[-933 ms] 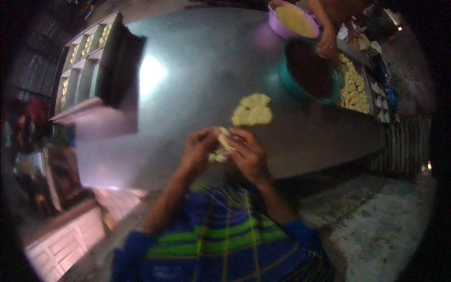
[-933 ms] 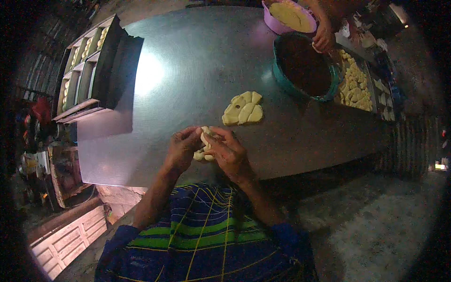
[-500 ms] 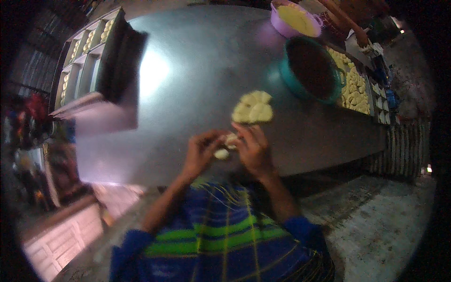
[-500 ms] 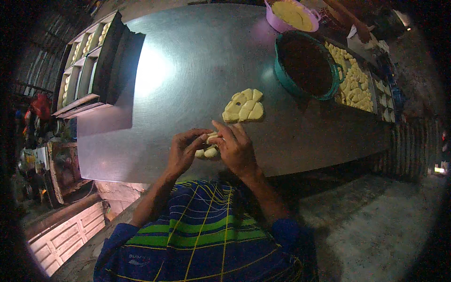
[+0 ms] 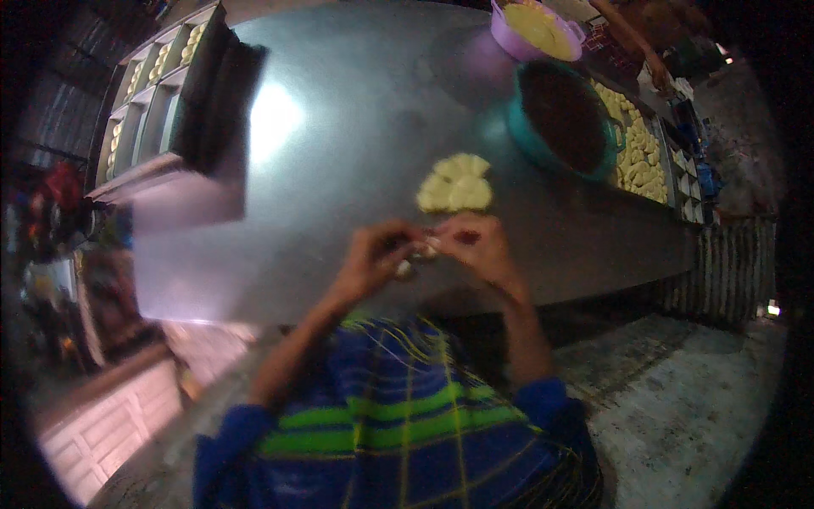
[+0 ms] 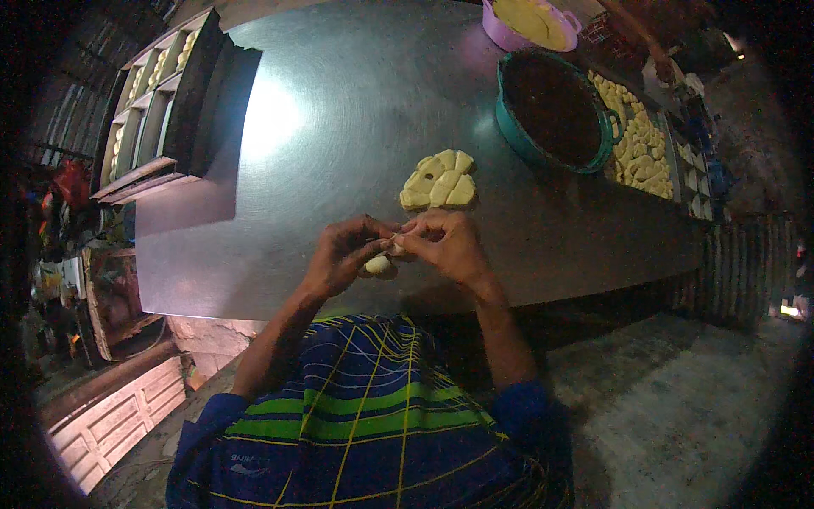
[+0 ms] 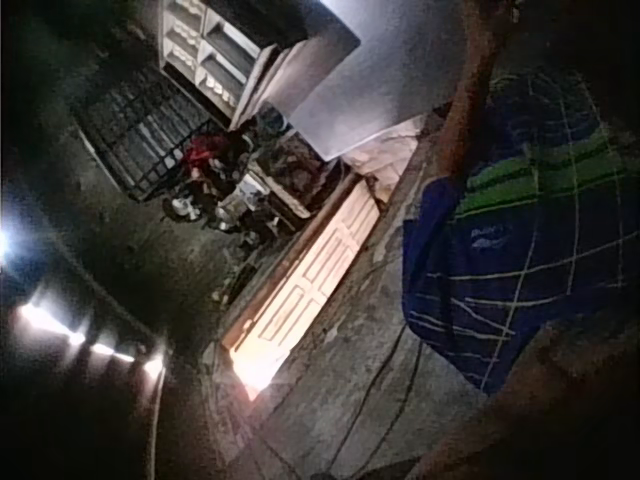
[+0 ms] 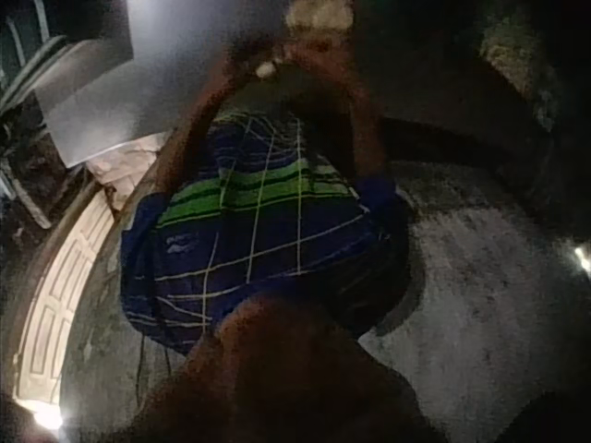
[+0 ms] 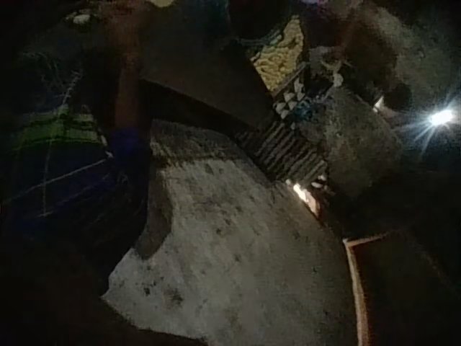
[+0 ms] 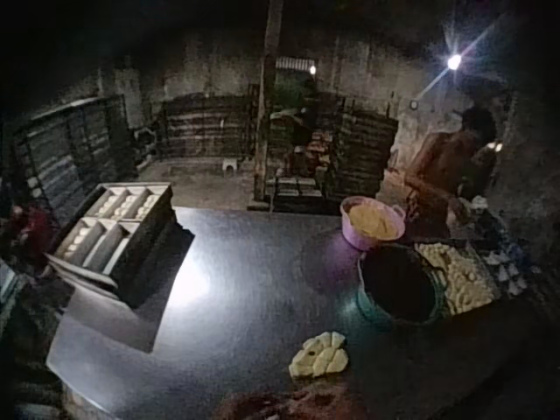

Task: The person flattens small pieces of dough by hand, adds a dark filling from a bowl, and pinches the dough to seal it before placing the shaped items onto a metal tray.

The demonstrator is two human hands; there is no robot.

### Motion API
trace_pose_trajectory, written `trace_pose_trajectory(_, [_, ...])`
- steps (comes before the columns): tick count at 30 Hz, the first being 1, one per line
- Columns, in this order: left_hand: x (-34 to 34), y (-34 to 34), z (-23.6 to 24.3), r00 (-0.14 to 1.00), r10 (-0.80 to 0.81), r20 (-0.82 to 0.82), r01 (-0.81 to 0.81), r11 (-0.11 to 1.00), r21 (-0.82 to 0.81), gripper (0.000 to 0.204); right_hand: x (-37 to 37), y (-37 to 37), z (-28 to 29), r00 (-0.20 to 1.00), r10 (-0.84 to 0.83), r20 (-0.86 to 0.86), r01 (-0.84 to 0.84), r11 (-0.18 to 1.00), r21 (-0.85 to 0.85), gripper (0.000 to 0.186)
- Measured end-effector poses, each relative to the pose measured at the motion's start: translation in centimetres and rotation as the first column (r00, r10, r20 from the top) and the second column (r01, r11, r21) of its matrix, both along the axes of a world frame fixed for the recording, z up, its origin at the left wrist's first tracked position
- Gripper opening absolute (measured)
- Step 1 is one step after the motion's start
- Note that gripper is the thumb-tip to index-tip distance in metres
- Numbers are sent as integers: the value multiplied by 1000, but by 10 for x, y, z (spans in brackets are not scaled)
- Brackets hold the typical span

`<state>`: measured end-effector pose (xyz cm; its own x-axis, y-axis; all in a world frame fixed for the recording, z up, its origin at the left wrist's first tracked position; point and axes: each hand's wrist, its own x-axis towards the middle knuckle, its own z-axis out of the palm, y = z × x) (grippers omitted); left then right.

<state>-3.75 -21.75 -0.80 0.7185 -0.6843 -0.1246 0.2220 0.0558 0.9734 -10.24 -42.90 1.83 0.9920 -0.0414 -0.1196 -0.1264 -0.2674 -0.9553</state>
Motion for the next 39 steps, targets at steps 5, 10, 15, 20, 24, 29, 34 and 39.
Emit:
trace_pose_trajectory(5, [-6,-8,-4,963,-18,-270,-28,986,-165,33,-3,3,-4,982,-79,-171,108,980,167,26])
trace_pose_trajectory(10, [-7,0,-26,930,-98,-356,54,990,-130,45,-12,3,-11,986,-39,-161,61,990,131,24])
trace_pose_trajectory(15, [1,13,-24,936,84,-341,-112,992,-64,35,-41,8,-54,981,84,-173,-121,969,-217,21])
trace_pose_trajectory(20, [12,36,-45,925,290,-245,-296,955,11,16,-57,32,-114,916,196,351,94,746,-660,25])
trace_pose_trajectory(24, [13,49,-51,926,308,-218,-300,951,67,14,-70,40,-127,908,156,390,172,709,-684,29])
trace_pose_trajectory(29, [8,55,-59,945,281,-168,-251,951,181,9,-61,32,-118,920,62,388,196,783,-590,36])
trace_pose_trajectory(34, [13,29,-58,989,143,-38,-133,972,196,19,-6,2,-107,904,94,417,293,573,-765,39])
trace_pose_trajectory(39, [60,-37,-80,887,-143,439,-14,942,335,35,31,-12,-128,906,304,295,117,490,-864,32])
